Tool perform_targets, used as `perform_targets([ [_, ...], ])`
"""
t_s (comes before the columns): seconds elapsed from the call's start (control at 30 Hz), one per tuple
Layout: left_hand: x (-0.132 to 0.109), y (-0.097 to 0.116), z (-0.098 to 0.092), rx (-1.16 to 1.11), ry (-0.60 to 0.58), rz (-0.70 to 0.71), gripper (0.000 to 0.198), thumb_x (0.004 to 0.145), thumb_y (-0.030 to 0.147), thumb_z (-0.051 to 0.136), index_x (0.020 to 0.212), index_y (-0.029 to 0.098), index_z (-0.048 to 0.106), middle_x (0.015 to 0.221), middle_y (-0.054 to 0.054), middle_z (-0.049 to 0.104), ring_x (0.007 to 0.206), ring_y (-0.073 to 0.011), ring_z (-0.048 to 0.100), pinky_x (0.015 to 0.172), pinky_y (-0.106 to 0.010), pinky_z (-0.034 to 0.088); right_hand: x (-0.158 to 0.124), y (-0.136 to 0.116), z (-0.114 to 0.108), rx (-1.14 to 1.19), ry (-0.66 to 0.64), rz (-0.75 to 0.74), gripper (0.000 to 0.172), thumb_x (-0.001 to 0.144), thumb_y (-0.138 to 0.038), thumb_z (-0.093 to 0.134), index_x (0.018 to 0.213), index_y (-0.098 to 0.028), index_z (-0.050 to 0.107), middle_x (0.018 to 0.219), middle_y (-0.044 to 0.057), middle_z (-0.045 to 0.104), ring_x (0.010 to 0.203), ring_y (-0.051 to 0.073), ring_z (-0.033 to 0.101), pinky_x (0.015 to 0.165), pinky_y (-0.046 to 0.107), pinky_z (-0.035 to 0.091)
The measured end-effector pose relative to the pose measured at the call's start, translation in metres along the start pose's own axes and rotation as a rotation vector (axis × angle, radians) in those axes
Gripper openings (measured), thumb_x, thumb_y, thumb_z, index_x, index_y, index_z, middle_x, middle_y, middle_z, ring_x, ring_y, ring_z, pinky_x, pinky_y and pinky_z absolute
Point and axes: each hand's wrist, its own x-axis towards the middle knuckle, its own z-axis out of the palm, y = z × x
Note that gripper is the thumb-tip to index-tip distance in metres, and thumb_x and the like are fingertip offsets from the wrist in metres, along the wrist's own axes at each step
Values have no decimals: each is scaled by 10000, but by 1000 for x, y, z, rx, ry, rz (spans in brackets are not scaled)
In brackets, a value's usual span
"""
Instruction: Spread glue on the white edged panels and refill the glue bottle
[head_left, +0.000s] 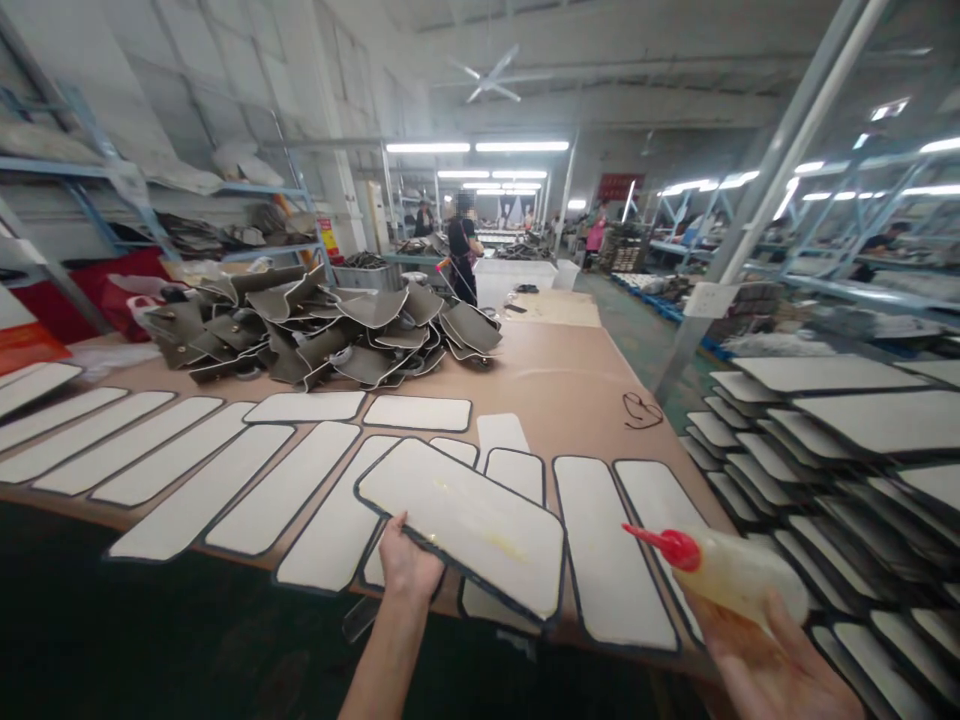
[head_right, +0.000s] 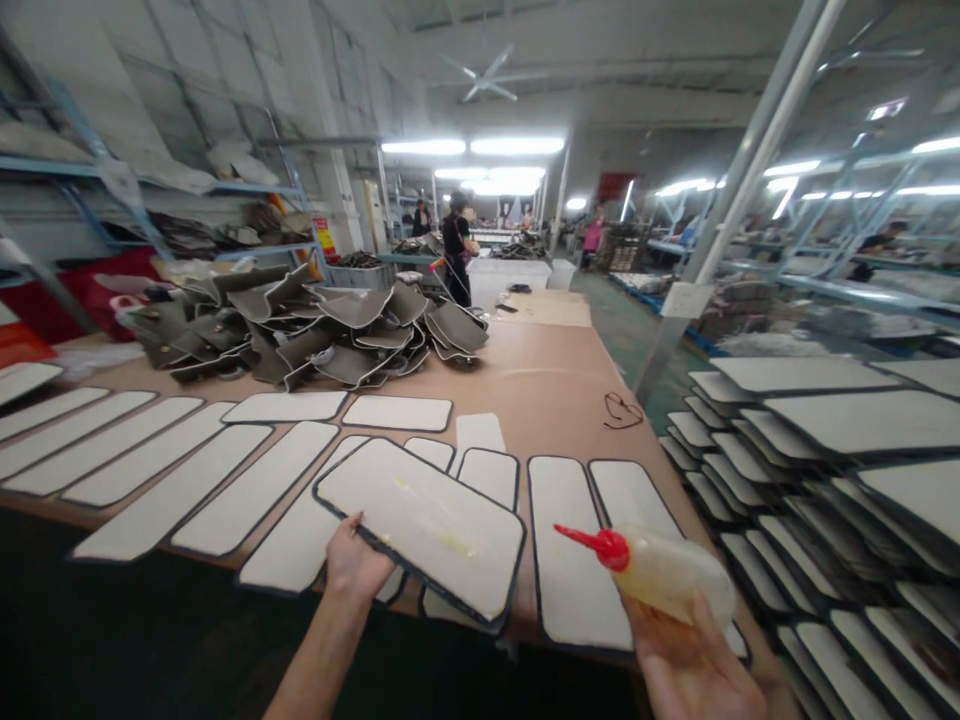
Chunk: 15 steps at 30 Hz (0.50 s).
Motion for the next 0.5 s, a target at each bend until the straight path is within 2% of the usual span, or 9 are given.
perform_targets([
  [0.1,8,-9,6,-25,5,45,369,876,207,296,1025,84,611,667,-60,659,664,-192,649,702,-320,508,-10,2,8,47,35,29,299,872,-233,454,1129,-211,605,1060,64,667,831,177,655,614,268,595],
  [0.23,16,-14,11,2,-1,50,384,905,244,264,979,108,615,719,-64,646,700,-183,628,691,-313,502,-1,-2,6,63,44,90,312,866,-271,473,1137,-189,603,985,85,688,808,190,663,625,281,595],
  [0.37,20,-21,16,86,53,-12,276,896,239,329,851,164,590,705,-22,592,603,-159,568,582,-309,482,14,-17,3,99,49,137,312,861,-309,488,1127,-200,610,916,69,706,755,180,672,607,267,593],
  [0.5,28,-46,33,102,55,-40,205,883,237,374,760,180,528,705,-7,547,597,-157,535,558,-328,473,30,-40,1,106,84,227,324,863,-347,475,1119,-203,613,869,71,716,730,181,679,587,269,589],
])
